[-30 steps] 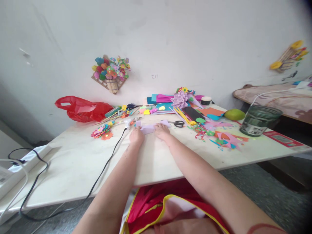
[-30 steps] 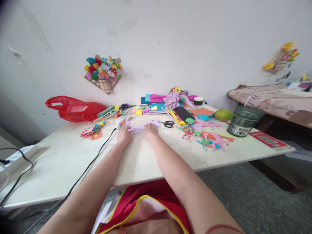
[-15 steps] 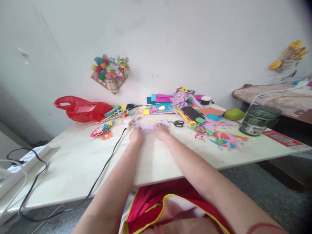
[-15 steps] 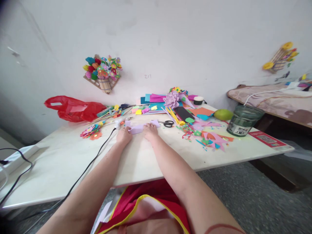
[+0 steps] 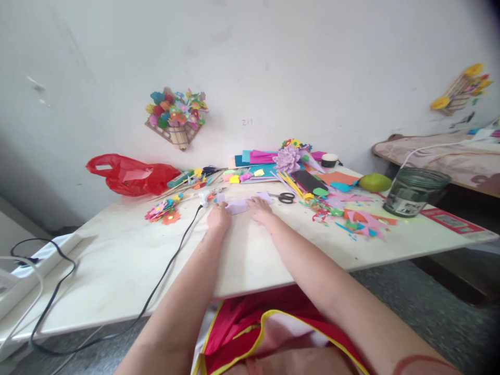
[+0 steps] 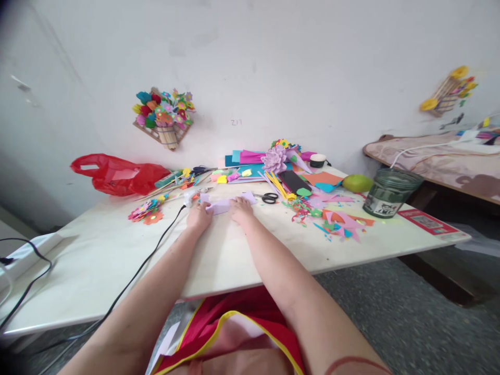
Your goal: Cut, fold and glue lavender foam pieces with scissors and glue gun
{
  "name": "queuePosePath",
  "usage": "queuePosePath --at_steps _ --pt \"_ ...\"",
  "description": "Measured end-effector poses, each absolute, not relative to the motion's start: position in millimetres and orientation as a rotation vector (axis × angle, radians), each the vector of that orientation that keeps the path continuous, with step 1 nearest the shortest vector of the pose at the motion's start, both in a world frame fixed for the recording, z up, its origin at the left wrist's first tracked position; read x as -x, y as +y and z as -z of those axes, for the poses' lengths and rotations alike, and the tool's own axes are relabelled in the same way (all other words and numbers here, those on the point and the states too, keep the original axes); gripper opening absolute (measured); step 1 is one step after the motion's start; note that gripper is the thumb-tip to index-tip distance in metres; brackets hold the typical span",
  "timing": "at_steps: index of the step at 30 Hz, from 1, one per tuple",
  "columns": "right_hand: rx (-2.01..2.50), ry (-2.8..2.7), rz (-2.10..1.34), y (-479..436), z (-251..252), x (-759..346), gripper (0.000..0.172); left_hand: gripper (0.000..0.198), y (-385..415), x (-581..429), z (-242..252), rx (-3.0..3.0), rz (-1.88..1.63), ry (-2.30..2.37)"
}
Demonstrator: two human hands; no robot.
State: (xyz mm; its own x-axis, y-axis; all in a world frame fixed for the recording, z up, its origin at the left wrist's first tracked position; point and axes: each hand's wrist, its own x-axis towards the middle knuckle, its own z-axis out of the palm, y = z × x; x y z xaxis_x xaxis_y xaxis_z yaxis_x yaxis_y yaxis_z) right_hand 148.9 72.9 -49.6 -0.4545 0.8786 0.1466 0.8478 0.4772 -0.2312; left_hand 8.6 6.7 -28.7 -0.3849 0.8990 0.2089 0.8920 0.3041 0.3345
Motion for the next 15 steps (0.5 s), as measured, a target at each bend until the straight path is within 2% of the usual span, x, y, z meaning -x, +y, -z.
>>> queuePosePath --at_steps 8,15 --pt "1.531 -2.41 -0.153 79 49 -162 0.042 0.035 6 -7 29 -1.73 -0.601 2.512" --pt "1.61 -2.369 -0.136 76 48 -162 0.042 0.058 5 -16 27 -1.712 -0.6 2.557"
